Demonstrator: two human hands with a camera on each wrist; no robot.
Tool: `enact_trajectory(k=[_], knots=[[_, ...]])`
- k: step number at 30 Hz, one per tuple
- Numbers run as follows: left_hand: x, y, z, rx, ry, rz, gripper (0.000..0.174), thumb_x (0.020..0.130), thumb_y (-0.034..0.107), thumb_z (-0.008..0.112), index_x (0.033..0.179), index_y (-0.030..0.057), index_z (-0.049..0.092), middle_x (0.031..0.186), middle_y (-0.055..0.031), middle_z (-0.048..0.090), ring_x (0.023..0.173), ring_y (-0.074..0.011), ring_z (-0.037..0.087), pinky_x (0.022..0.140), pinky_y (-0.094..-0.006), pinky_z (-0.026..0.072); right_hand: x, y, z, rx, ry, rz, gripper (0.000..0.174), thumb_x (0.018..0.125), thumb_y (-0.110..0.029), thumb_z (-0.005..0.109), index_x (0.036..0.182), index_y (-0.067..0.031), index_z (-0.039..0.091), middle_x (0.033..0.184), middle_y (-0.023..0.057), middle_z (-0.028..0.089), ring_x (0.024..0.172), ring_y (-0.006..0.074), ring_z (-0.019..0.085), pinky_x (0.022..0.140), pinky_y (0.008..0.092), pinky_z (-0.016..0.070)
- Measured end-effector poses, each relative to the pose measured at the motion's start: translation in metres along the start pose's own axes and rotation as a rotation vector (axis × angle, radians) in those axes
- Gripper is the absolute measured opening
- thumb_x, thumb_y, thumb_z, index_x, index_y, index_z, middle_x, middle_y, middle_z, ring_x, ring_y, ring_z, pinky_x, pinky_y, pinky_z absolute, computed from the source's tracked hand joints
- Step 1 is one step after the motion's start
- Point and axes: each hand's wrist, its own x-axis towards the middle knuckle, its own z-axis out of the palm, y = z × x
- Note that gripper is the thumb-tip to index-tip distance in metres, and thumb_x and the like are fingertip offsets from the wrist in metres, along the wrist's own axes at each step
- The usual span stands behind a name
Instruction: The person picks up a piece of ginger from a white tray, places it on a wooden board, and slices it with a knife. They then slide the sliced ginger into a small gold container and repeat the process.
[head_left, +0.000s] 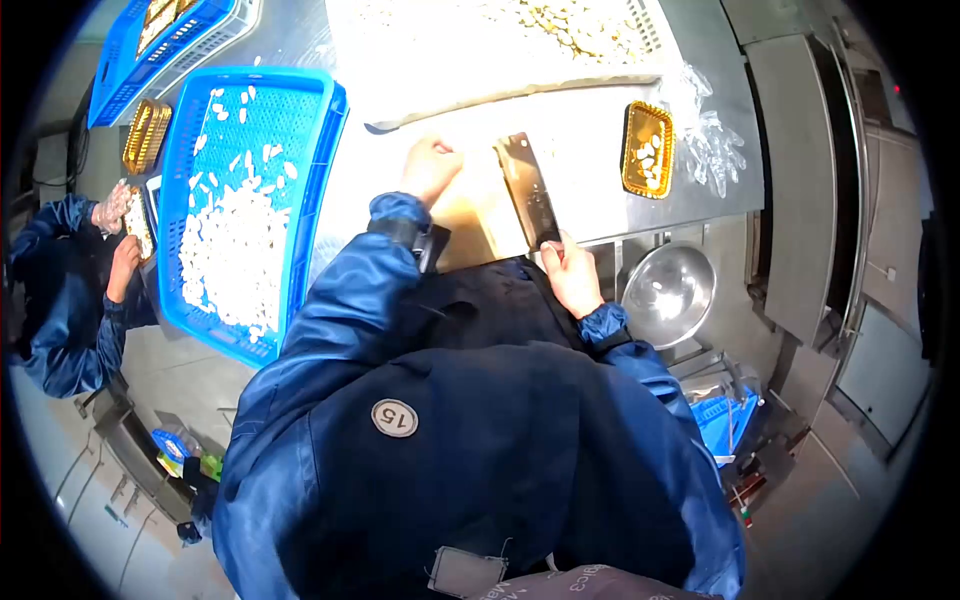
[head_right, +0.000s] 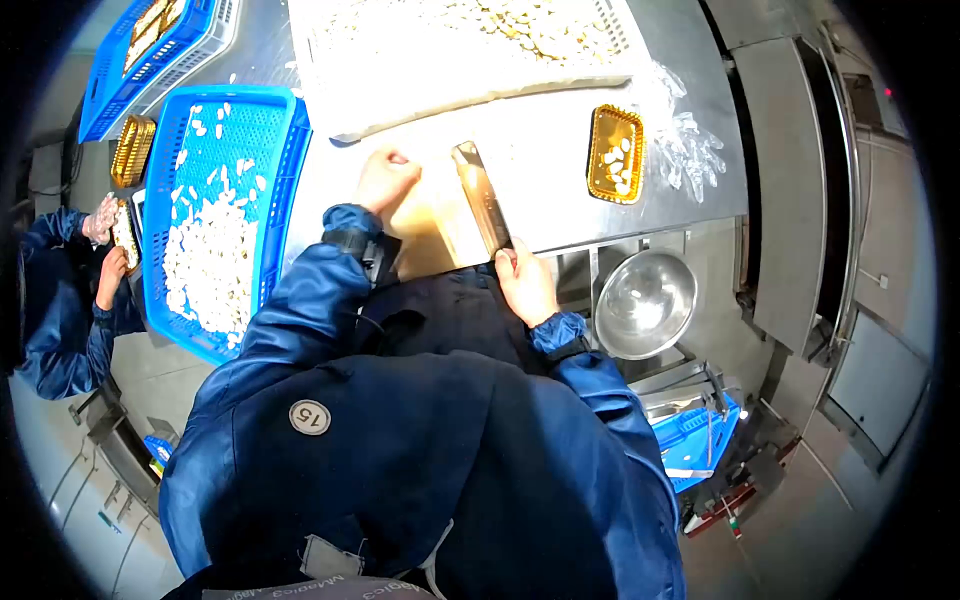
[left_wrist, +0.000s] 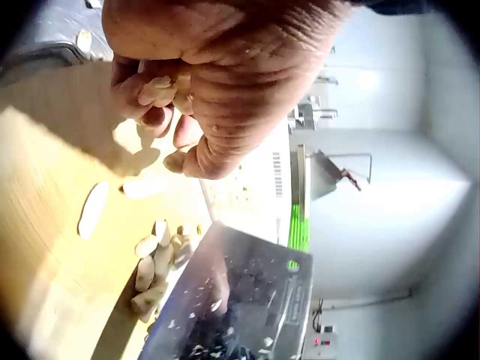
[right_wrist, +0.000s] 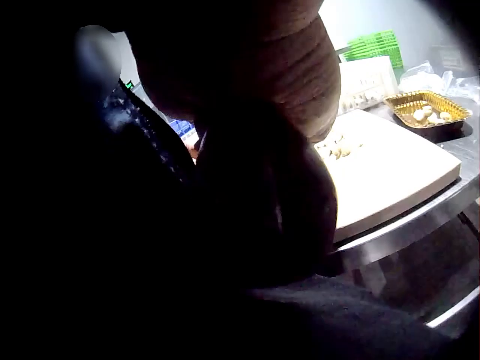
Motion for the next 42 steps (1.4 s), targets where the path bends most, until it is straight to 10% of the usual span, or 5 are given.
enact_trajectory(k=[11, 29, 32, 36, 42], knots=[[-0.052, -0.029, 0.018, 0.455, 0.203, 0.053, 0.026, 0.085, 0.023, 0.064, 0.084, -0.0023, 0.062, 0.083, -0.0242, 0.067, 0.085, -0.0441, 0.065, 0.077, -0.0511, 0.0509, 0.018, -0.005, 0.022, -0.179, -0.109, -0.106, 0.028, 0.094, -0.021, 0.055, 0.111, 0.0009, 0.061, 0.082, 0.0287, 0.066, 0.080, 0.0455, 0.066, 0.071, 0.0500, 0.0520], [-0.042, -0.011, 0.008, 0.435, 0.023, -0.195, 0.040, 0.079, 0.033, 0.068, 0.094, -0.0037, 0.067, 0.097, -0.0282, 0.068, 0.097, -0.0429, 0.066, 0.088, -0.0480, 0.0511, 0.021, -0.025, 0.044, -0.397, -0.263, -0.121, 0.027, 0.096, -0.020, 0.053, 0.112, 0.0005, 0.058, 0.082, 0.0291, 0.066, 0.079, 0.0484, 0.064, 0.073, 0.0531, 0.0509], [-0.043, -0.022, 0.008, 0.391, 0.117, 0.002, 0.037, 0.078, 0.030, 0.069, 0.082, -0.0064, 0.064, 0.083, -0.0262, 0.069, 0.074, -0.0374, 0.068, 0.072, -0.0442, 0.0541, 0.037, -0.003, 0.050, -0.193, -0.219, -0.146, 0.032, 0.095, -0.021, 0.053, 0.115, 0.0027, 0.060, 0.081, 0.0289, 0.067, 0.079, 0.0443, 0.067, 0.075, 0.0504, 0.0524], [-0.046, -0.047, -0.026, -0.490, -0.290, -0.402, 0.017, 0.091, 0.017, 0.063, 0.093, 0.0010, 0.063, 0.072, -0.0066, 0.063, 0.069, -0.0151, 0.063, 0.064, -0.0291, 0.0515, 0.028, -0.011, 0.033, 0.052, -0.181, -0.103, 0.027, 0.093, -0.020, 0.057, 0.110, 0.0002, 0.062, 0.080, 0.0204, 0.069, 0.076, 0.0327, 0.070, 0.071, 0.0399, 0.0531], [-0.077, -0.038, -0.046, -0.945, -0.185, -0.444, 0.022, 0.090, -0.001, 0.062, 0.111, 0.0017, 0.053, 0.091, -0.0091, 0.062, 0.081, -0.0218, 0.063, 0.076, -0.0327, 0.0545, 0.032, -0.013, 0.046, -0.104, -0.355, -0.125, 0.028, 0.092, -0.024, 0.054, 0.108, -0.0029, 0.063, 0.080, 0.0265, 0.065, 0.077, 0.0433, 0.066, 0.071, 0.0474, 0.0507]])
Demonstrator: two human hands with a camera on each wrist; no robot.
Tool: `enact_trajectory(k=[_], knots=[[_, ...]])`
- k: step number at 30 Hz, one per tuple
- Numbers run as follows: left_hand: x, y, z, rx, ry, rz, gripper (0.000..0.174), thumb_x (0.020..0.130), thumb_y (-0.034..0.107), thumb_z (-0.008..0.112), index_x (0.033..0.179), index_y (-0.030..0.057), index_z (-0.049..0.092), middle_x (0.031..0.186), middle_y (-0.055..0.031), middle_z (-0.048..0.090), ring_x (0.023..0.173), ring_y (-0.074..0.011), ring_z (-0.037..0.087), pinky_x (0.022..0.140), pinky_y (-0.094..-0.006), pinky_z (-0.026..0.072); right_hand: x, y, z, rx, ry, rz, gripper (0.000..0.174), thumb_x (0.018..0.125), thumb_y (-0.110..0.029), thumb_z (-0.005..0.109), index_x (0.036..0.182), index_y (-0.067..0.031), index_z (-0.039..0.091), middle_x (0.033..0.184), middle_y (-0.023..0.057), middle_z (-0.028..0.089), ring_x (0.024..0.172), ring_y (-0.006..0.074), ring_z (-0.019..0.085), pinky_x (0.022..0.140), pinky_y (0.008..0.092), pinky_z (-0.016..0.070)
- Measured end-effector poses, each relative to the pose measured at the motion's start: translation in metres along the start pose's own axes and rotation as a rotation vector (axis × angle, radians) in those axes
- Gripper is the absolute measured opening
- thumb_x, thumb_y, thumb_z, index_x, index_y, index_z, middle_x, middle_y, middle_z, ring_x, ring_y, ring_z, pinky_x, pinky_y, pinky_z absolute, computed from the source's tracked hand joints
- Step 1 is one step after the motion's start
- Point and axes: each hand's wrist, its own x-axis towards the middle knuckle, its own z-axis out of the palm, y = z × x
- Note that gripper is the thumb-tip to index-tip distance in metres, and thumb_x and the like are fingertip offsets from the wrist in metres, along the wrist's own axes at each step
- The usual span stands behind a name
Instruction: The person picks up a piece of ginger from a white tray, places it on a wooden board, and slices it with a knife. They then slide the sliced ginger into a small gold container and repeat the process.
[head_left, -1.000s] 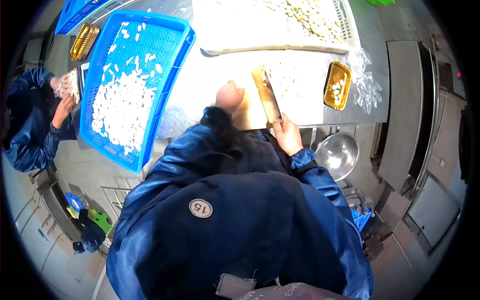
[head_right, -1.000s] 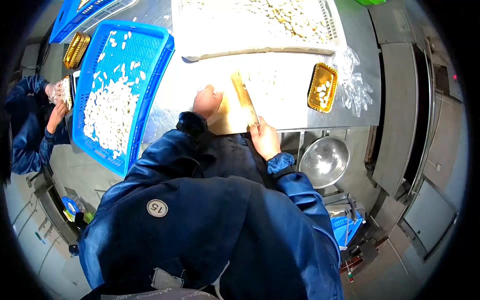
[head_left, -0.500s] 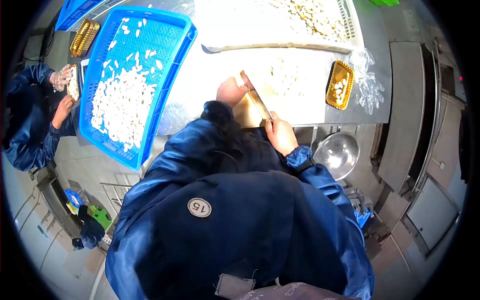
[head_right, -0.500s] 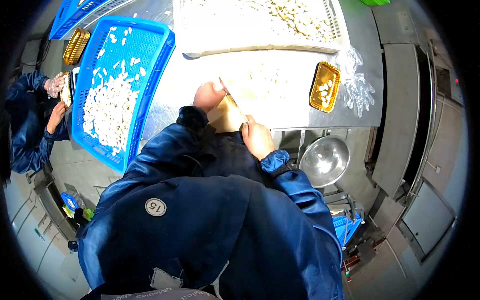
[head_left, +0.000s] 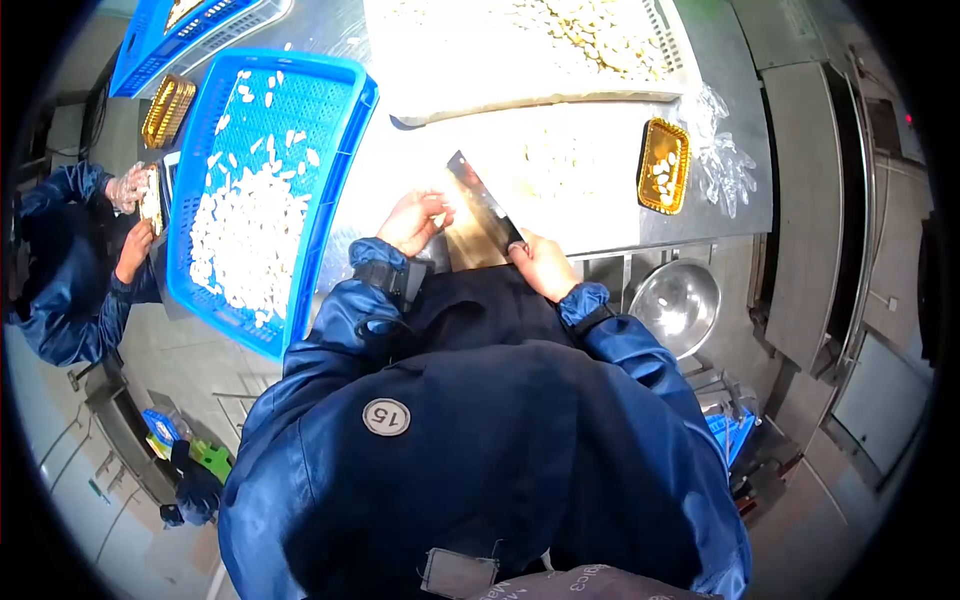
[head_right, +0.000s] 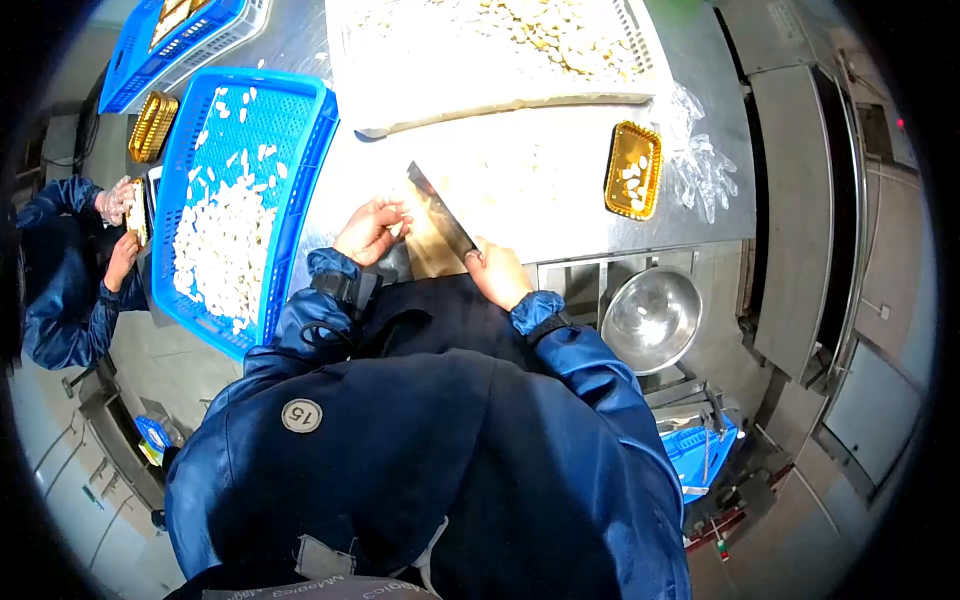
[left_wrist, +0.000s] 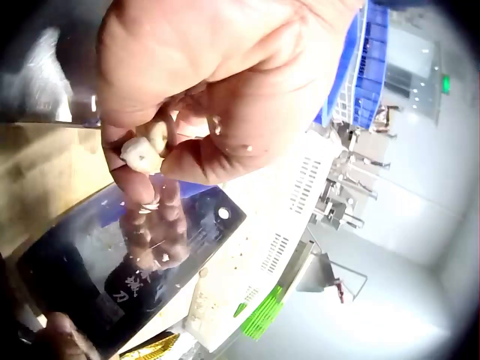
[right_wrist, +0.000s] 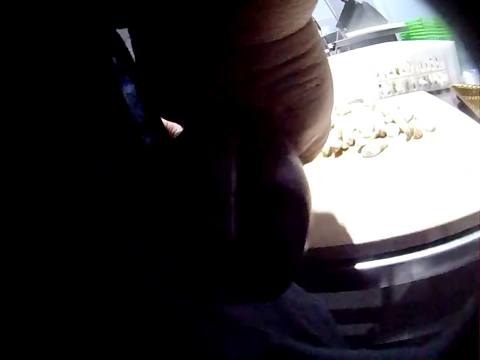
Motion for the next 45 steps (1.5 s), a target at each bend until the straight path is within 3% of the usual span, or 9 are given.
enact_trajectory(k=[3, 6, 9, 13, 17, 20, 21, 28, 45], knots=[[0.020, -0.006, 0.020, 0.542, 0.084, 0.056, 0.027, 0.089, 0.005, 0.068, 0.111, 0.0027, 0.053, 0.087, -0.0069, 0.062, 0.079, -0.0202, 0.063, 0.073, -0.0311, 0.0532, 0.001, 0.019, -0.010, 0.043, 0.075, 0.115, 0.033, 0.093, -0.024, 0.054, 0.113, 0.0013, 0.062, 0.080, 0.0270, 0.066, 0.076, 0.0406, 0.068, 0.070, 0.0456, 0.0513], [0.046, -0.027, 0.041, 1.213, 0.178, 0.756, 0.042, 0.078, 0.010, 0.078, 0.110, 0.0016, 0.053, 0.088, -0.0160, 0.064, 0.084, -0.0338, 0.064, 0.076, -0.0394, 0.0517, -0.005, 0.028, -0.024, 0.064, 0.244, 0.079, 0.034, 0.093, -0.020, 0.055, 0.115, 0.0057, 0.060, 0.081, 0.0256, 0.068, 0.074, 0.0395, 0.068, 0.070, 0.0433, 0.0530], [0.050, -0.027, 0.065, 1.381, 0.168, 0.656, 0.048, 0.072, 0.010, 0.082, 0.110, 0.0017, 0.053, 0.099, -0.0215, 0.061, 0.097, -0.0396, 0.061, 0.084, -0.0428, 0.0494, -0.013, 0.027, -0.025, 0.077, 0.211, 0.112, 0.030, 0.092, -0.020, 0.056, 0.110, 0.0036, 0.062, 0.080, 0.0259, 0.067, 0.077, 0.0405, 0.068, 0.072, 0.0447, 0.0529], [0.040, -0.028, 0.065, 1.266, 0.235, 0.784, 0.048, 0.071, 0.010, 0.083, 0.109, 0.0025, 0.053, 0.110, -0.0211, 0.056, 0.098, -0.0360, 0.058, 0.085, -0.0418, 0.0489, -0.021, 0.018, -0.015, 0.008, 0.204, 0.060, 0.025, 0.092, -0.022, 0.055, 0.099, 0.0012, 0.061, 0.077, 0.0284, 0.064, 0.078, 0.0457, 0.065, 0.072, 0.0484, 0.0512], [0.045, -0.038, 0.040, 1.205, 0.393, 0.833, 0.040, 0.081, 0.008, 0.077, 0.109, -0.0021, 0.050, 0.095, -0.0149, 0.059, 0.086, -0.0255, 0.062, 0.075, -0.0377, 0.0542, -0.022, 0.010, -0.019, -0.021, 0.147, 0.047, 0.024, 0.092, -0.022, 0.055, 0.099, 0.0009, 0.060, 0.075, 0.0281, 0.063, 0.076, 0.0461, 0.065, 0.070, 0.0492, 0.0504], [0.049, -0.034, 0.044, 0.706, 0.311, 0.435, 0.030, 0.088, 0.005, 0.069, 0.109, -0.0014, 0.048, 0.089, -0.0104, 0.059, 0.075, -0.0190, 0.065, 0.062, -0.0324, 0.0572, -0.022, 0.011, -0.017, -0.034, 0.158, -0.009, 0.024, 0.092, -0.022, 0.055, 0.100, 0.0005, 0.060, 0.074, 0.0277, 0.062, 0.075, 0.0451, 0.065, 0.069, 0.0489, 0.0502], [0.053, -0.035, 0.046, 0.657, 0.312, 0.483, 0.024, 0.091, 0.002, 0.065, 0.109, -0.0013, 0.048, 0.085, -0.0074, 0.059, 0.069, -0.0145, 0.065, 0.056, -0.0275, 0.0575, -0.022, 0.012, -0.017, -0.032, 0.152, -0.007, 0.024, 0.092, -0.021, 0.055, 0.101, 0.0002, 0.060, 0.074, 0.0276, 0.062, 0.075, 0.0450, 0.065, 0.068, 0.0489, 0.0501], [0.045, -0.020, 0.047, 0.619, 0.249, 0.330, 0.020, 0.090, 0.000, 0.066, 0.105, 0.0056, 0.054, 0.077, -0.0040, 0.059, 0.066, -0.0137, 0.064, 0.054, -0.0268, 0.0551, -0.028, 0.005, -0.028, -0.089, 0.150, -0.004, 0.023, 0.093, -0.021, 0.056, 0.105, -0.0015, 0.061, 0.070, 0.0265, 0.061, 0.071, 0.0443, 0.064, 0.066, 0.0485, 0.0501], [0.062, -0.027, 0.025, 0.500, 0.224, 0.372, 0.010, 0.088, -0.002, 0.066, 0.089, -0.0009, 0.056, 0.075, -0.0066, 0.064, 0.064, -0.0130, 0.065, 0.055, -0.0248, 0.0548, -0.014, -0.004, -0.022, -0.109, -0.034, 0.087, 0.034, 0.095, -0.021, 0.052, 0.122, -0.0010, 0.056, 0.081, 0.0276, 0.065, 0.078, 0.0463, 0.065, 0.074, 0.0503, 0.0509]])
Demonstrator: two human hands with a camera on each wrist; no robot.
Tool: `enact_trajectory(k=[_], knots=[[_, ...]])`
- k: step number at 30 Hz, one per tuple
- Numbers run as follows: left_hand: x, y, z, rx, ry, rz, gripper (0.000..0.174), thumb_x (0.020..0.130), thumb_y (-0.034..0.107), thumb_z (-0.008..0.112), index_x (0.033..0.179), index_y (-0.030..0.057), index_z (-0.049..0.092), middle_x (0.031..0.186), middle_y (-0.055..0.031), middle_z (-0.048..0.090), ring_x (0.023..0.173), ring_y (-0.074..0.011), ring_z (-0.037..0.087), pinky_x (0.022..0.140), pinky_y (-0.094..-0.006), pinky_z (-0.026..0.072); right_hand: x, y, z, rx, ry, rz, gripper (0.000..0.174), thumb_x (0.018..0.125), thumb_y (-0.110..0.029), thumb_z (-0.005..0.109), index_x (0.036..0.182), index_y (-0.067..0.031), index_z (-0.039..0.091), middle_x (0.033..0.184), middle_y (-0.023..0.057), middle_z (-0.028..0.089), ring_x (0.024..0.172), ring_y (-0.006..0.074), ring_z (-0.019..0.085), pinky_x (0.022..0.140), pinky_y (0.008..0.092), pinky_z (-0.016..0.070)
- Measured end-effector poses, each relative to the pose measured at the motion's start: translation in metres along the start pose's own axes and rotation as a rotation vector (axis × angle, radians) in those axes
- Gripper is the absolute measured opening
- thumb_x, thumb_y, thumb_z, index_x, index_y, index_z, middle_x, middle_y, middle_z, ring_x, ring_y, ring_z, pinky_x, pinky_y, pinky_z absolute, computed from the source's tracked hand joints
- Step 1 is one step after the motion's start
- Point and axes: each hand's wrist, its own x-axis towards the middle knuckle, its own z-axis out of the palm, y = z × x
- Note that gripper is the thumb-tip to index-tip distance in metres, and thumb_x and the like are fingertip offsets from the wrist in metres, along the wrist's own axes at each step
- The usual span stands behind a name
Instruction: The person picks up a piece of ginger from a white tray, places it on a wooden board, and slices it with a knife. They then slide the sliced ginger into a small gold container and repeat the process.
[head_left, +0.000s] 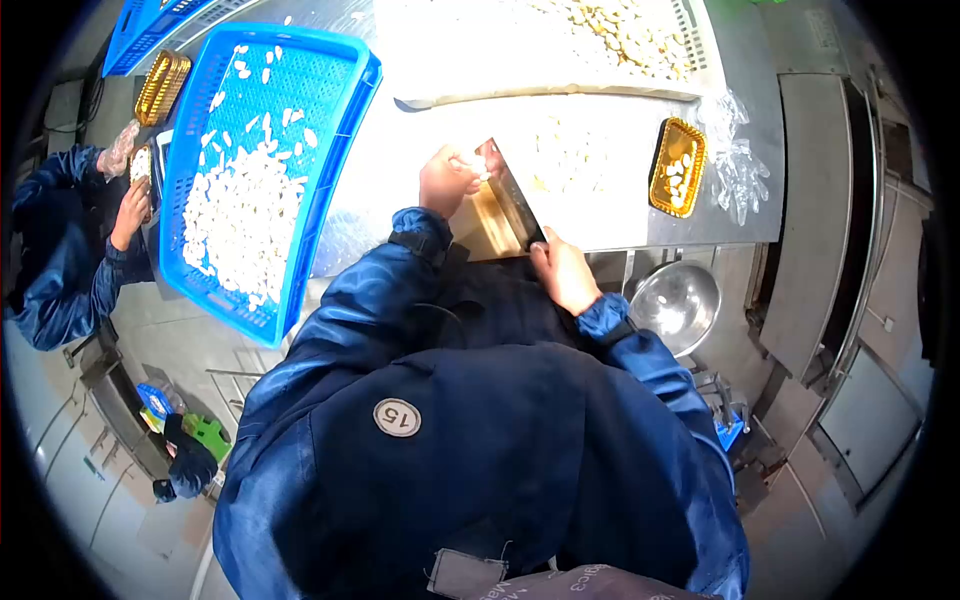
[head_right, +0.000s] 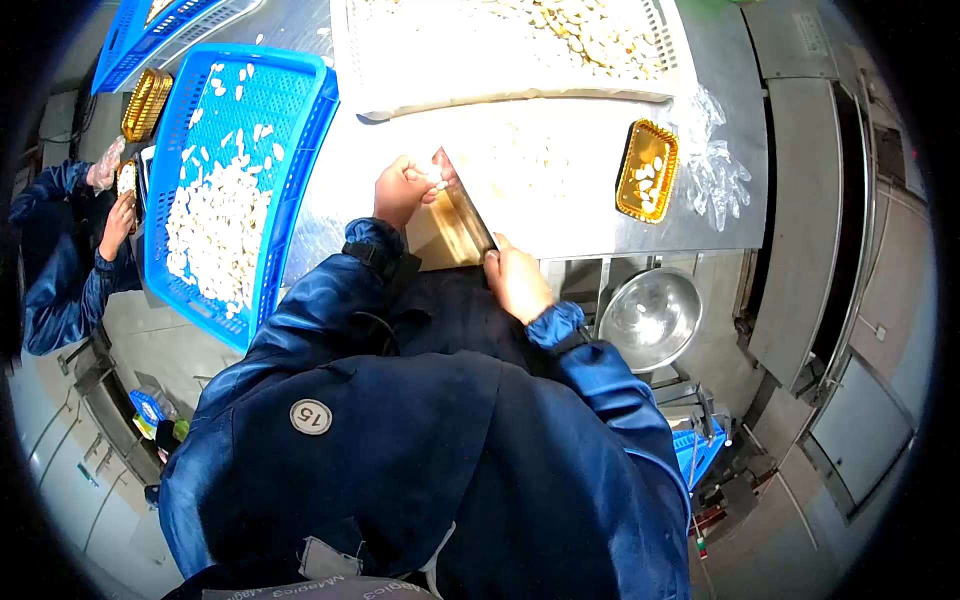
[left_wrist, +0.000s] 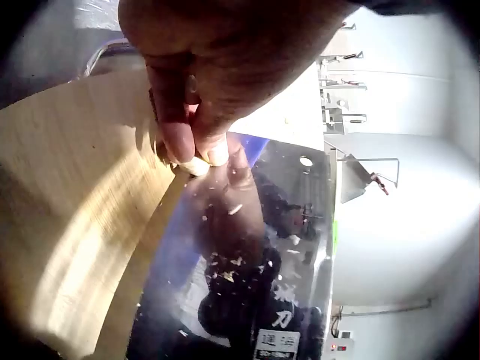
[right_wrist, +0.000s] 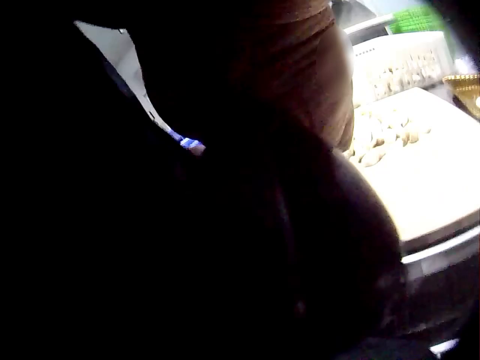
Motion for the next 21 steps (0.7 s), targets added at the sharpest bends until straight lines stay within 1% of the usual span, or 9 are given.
enact_trajectory(k=[3, 5, 7, 9, 11, 12, 17, 18, 21], knots=[[0.008, -0.008, 0.002, 0.025, -0.022, 0.011, 0.012, 0.087, 0.000, 0.068, 0.091, 0.0002, 0.057, 0.073, -0.0057, 0.063, 0.062, -0.0119, 0.064, 0.054, -0.0248, 0.0538, 0.016, 0.008, 0.012, 0.102, 0.031, -0.010, 0.032, 0.095, -0.019, 0.053, 0.120, -0.0003, 0.056, 0.083, 0.0268, 0.066, 0.079, 0.0447, 0.066, 0.075, 0.0472, 0.0523], [-0.004, 0.010, 0.006, 0.123, -0.044, 0.013, 0.013, 0.089, 0.003, 0.070, 0.093, 0.0020, 0.057, 0.075, -0.0065, 0.065, 0.062, -0.0101, 0.062, 0.055, -0.0231, 0.0528, 0.023, 0.039, 0.023, 0.320, 0.103, -0.068, 0.024, 0.094, -0.015, 0.060, 0.111, 0.0019, 0.061, 0.085, 0.0220, 0.070, 0.079, 0.0339, 0.071, 0.074, 0.0387, 0.0542], [-0.007, 0.020, 0.008, 0.138, -0.038, -0.002, 0.014, 0.088, 0.006, 0.070, 0.092, 0.0014, 0.058, 0.075, -0.0067, 0.066, 0.061, -0.0109, 0.063, 0.055, -0.0245, 0.0540, 0.006, 0.020, 0.003, 0.283, 0.132, 0.009, 0.024, 0.094, -0.016, 0.060, 0.111, 0.0021, 0.062, 0.086, 0.0209, 0.071, 0.081, 0.0313, 0.072, 0.074, 0.0381, 0.0544], [-0.010, 0.023, 0.010, 0.140, -0.007, -0.022, 0.014, 0.089, 0.008, 0.070, 0.092, 0.0007, 0.058, 0.076, -0.0075, 0.067, 0.061, -0.0118, 0.063, 0.054, -0.0254, 0.0543, -0.003, 0.017, -0.003, 0.190, 0.190, -0.017, 0.028, 0.095, -0.017, 0.058, 0.114, 0.0029, 0.061, 0.086, 0.0228, 0.071, 0.083, 0.0370, 0.071, 0.075, 0.0413, 0.0549], [-0.015, 0.029, 0.013, 0.172, 0.022, -0.059, 0.012, 0.091, 0.010, 0.065, 0.091, -0.0003, 0.057, 0.078, -0.0097, 0.069, 0.058, -0.0150, 0.065, 0.052, -0.0284, 0.0558, -0.007, 0.003, -0.007, 0.072, 0.212, -0.008, 0.030, 0.095, -0.017, 0.057, 0.115, 0.0038, 0.060, 0.087, 0.0244, 0.070, 0.084, 0.0408, 0.070, 0.075, 0.0437, 0.0550], [-0.015, 0.030, 0.015, 0.185, 0.035, -0.061, 0.012, 0.092, 0.010, 0.063, 0.092, -0.0005, 0.057, 0.078, -0.0103, 0.069, 0.057, -0.0158, 0.066, 0.052, -0.0291, 0.0562, -0.007, 0.003, -0.002, 0.067, 0.249, -0.067, 0.030, 0.095, -0.018, 0.054, 0.114, 0.0049, 0.059, 0.084, 0.0279, 0.067, 0.083, 0.0457, 0.067, 0.074, 0.0478, 0.0544], [-0.016, 0.034, 0.025, 0.336, 0.026, -0.038, 0.011, 0.092, 0.008, 0.053, 0.094, -0.0021, 0.057, 0.076, -0.0124, 0.069, 0.056, -0.0184, 0.067, 0.052, -0.0311, 0.0576, -0.001, -0.014, 0.002, -0.047, 0.209, -0.078, 0.031, 0.095, -0.018, 0.053, 0.117, 0.0026, 0.058, 0.077, 0.0300, 0.065, 0.075, 0.0482, 0.065, 0.070, 0.0539, 0.0520], [-0.017, 0.037, 0.026, 0.373, 0.004, -0.060, 0.011, 0.091, 0.009, 0.055, 0.094, -0.0010, 0.058, 0.076, -0.0125, 0.069, 0.057, -0.0180, 0.068, 0.055, -0.0308, 0.0584, -0.001, -0.017, 0.001, -0.054, 0.199, -0.076, 0.031, 0.095, -0.019, 0.053, 0.117, 0.0020, 0.058, 0.077, 0.0300, 0.065, 0.075, 0.0481, 0.065, 0.070, 0.0544, 0.0517], [0.002, -0.004, 0.019, 0.281, -0.069, -0.019, 0.015, 0.087, 0.011, 0.059, 0.091, -0.0034, 0.056, 0.074, -0.0148, 0.068, 0.059, -0.0221, 0.070, 0.058, -0.0342, 0.0586, -0.001, -0.019, -0.003, -0.143, 0.190, -0.072, 0.030, 0.095, -0.020, 0.052, 0.118, -0.0011, 0.059, 0.077, 0.0294, 0.065, 0.075, 0.0475, 0.065, 0.070, 0.0550, 0.0517]])
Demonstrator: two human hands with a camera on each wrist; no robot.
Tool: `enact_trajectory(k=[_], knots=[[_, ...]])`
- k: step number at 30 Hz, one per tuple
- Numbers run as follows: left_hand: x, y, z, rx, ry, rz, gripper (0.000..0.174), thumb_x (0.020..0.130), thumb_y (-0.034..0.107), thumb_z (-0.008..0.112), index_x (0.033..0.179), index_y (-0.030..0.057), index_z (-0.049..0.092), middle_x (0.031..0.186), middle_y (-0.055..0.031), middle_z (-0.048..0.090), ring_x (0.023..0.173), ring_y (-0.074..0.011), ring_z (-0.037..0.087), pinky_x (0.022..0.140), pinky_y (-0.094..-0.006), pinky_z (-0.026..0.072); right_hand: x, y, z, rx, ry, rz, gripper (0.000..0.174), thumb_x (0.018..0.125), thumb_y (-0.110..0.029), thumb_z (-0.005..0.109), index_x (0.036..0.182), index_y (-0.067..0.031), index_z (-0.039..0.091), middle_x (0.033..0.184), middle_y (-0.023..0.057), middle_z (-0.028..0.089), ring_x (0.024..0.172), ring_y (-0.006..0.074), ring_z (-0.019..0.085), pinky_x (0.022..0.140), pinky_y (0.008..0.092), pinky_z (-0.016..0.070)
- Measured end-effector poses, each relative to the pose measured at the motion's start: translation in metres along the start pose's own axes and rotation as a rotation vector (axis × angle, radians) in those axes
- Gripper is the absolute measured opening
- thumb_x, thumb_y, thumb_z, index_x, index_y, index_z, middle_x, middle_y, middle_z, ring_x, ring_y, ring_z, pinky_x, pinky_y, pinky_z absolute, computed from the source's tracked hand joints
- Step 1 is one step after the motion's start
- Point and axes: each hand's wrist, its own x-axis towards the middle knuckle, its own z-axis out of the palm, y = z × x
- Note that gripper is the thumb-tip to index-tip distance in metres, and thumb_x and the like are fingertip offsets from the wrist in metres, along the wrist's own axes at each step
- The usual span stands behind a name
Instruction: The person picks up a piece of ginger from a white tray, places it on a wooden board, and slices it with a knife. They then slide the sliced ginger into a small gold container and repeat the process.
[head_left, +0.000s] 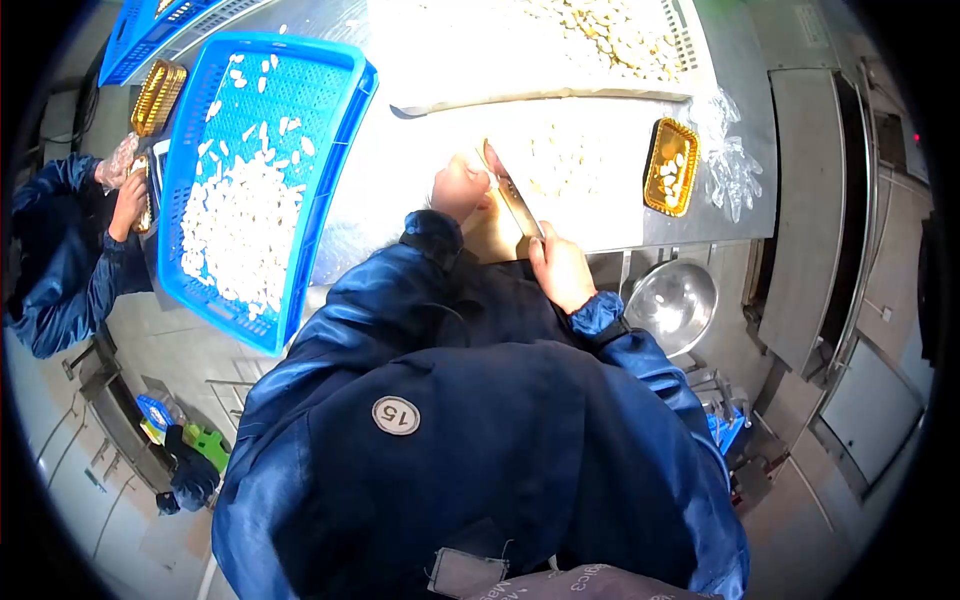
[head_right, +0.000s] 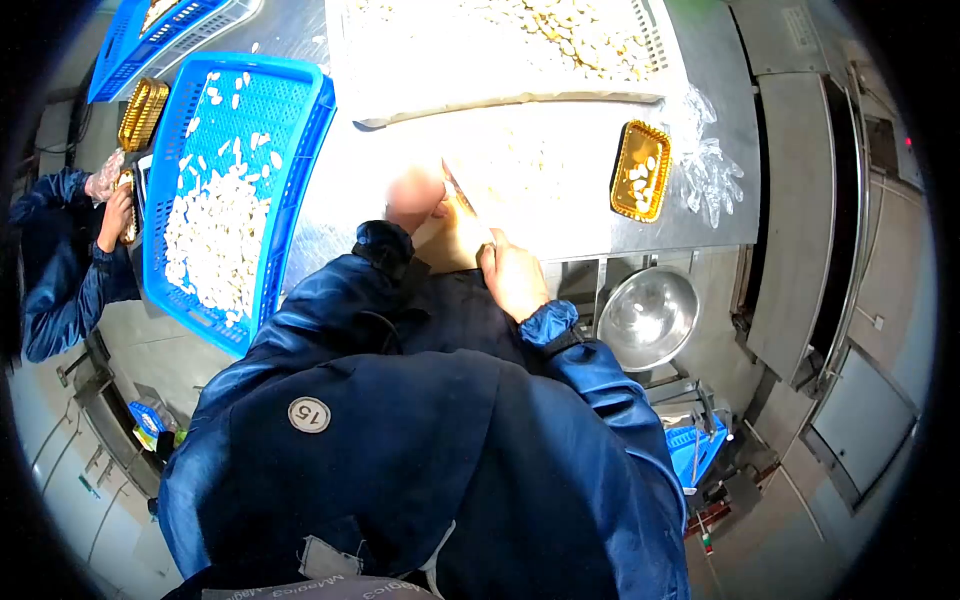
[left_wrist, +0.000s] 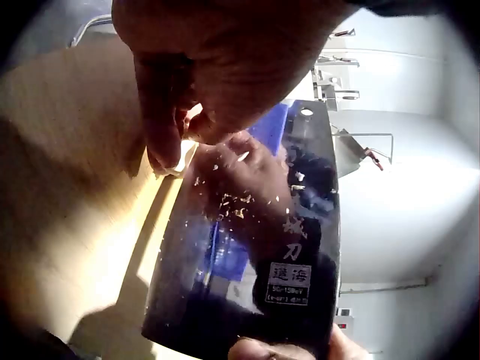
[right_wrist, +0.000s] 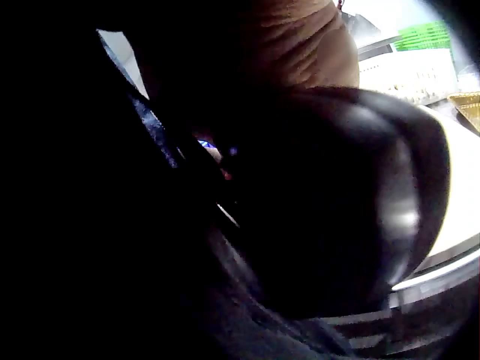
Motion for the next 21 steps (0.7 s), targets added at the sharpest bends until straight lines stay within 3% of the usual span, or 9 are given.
enact_trajectory(k=[3, 5, 11, 15, 18, 21], knots=[[0.005, -0.013, 0.001, -0.082, -0.008, 0.040, 0.015, 0.086, 0.011, 0.060, 0.090, -0.0032, 0.056, 0.074, -0.0145, 0.068, 0.058, -0.0206, 0.069, 0.057, -0.0334, 0.0578, 0.002, 0.000, -0.008, -0.071, -0.013, -0.012, 0.029, 0.095, -0.020, 0.052, 0.118, -0.0046, 0.060, 0.078, 0.0282, 0.066, 0.075, 0.0463, 0.065, 0.071, 0.0547, 0.0520], [-0.011, 0.016, -0.001, -0.020, 0.039, 0.025, 0.014, 0.086, 0.010, 0.061, 0.089, -0.0031, 0.056, 0.073, -0.0132, 0.068, 0.057, -0.0195, 0.068, 0.056, -0.0326, 0.0568, 0.003, 0.002, -0.016, -0.096, -0.017, -0.022, 0.027, 0.095, -0.020, 0.052, 0.118, -0.0084, 0.061, 0.079, 0.0257, 0.067, 0.075, 0.0441, 0.066, 0.072, 0.0528, 0.0527], [-0.025, 0.044, -0.003, -0.025, 0.075, -0.046, 0.009, 0.085, 0.007, 0.062, 0.086, -0.0011, 0.057, 0.071, -0.0089, 0.064, 0.058, -0.0171, 0.066, 0.054, -0.0308, 0.0553, 0.010, 0.009, -0.033, -0.133, -0.087, -0.094, 0.026, 0.095, -0.020, 0.052, 0.117, -0.0101, 0.061, 0.078, 0.0227, 0.067, 0.075, 0.0417, 0.066, 0.069, 0.0515, 0.0517], [-0.017, 0.029, -0.002, -0.048, 0.049, -0.052, 0.008, 0.084, 0.008, 0.062, 0.085, 0.0006, 0.058, 0.071, -0.0081, 0.064, 0.057, -0.0166, 0.065, 0.056, -0.0305, 0.0554, 0.017, 0.014, -0.025, -0.156, -0.138, -0.103, 0.022, 0.096, -0.019, 0.051, 0.115, -0.0097, 0.058, 0.078, 0.0230, 0.067, 0.076, 0.0430, 0.066, 0.069, 0.0526, 0.0510], [-0.014, 0.026, 0.000, -0.079, 0.055, -0.037, 0.010, 0.084, 0.009, 0.062, 0.085, -0.0001, 0.058, 0.072, -0.0104, 0.065, 0.060, -0.0188, 0.067, 0.058, -0.0328, 0.0555, 0.025, 0.019, -0.006, -0.105, -0.110, -0.083, 0.020, 0.098, -0.021, 0.049, 0.111, -0.0084, 0.057, 0.078, 0.0233, 0.066, 0.075, 0.0446, 0.065, 0.068, 0.0545, 0.0497], [-0.006, 0.031, -0.011, 0.176, -0.006, -0.080, 0.015, 0.083, 0.013, 0.065, 0.089, 0.0007, 0.059, 0.074, -0.0148, 0.067, 0.065, -0.0272, 0.069, 0.062, -0.0370, 0.0554, 0.032, 0.029, -0.010, 0.093, -0.066, -0.032, 0.022, 0.097, -0.022, 0.053, 0.107, -0.0042, 0.060, 0.081, 0.0228, 0.069, 0.078, 0.0398, 0.068, 0.070, 0.0466, 0.0529]])
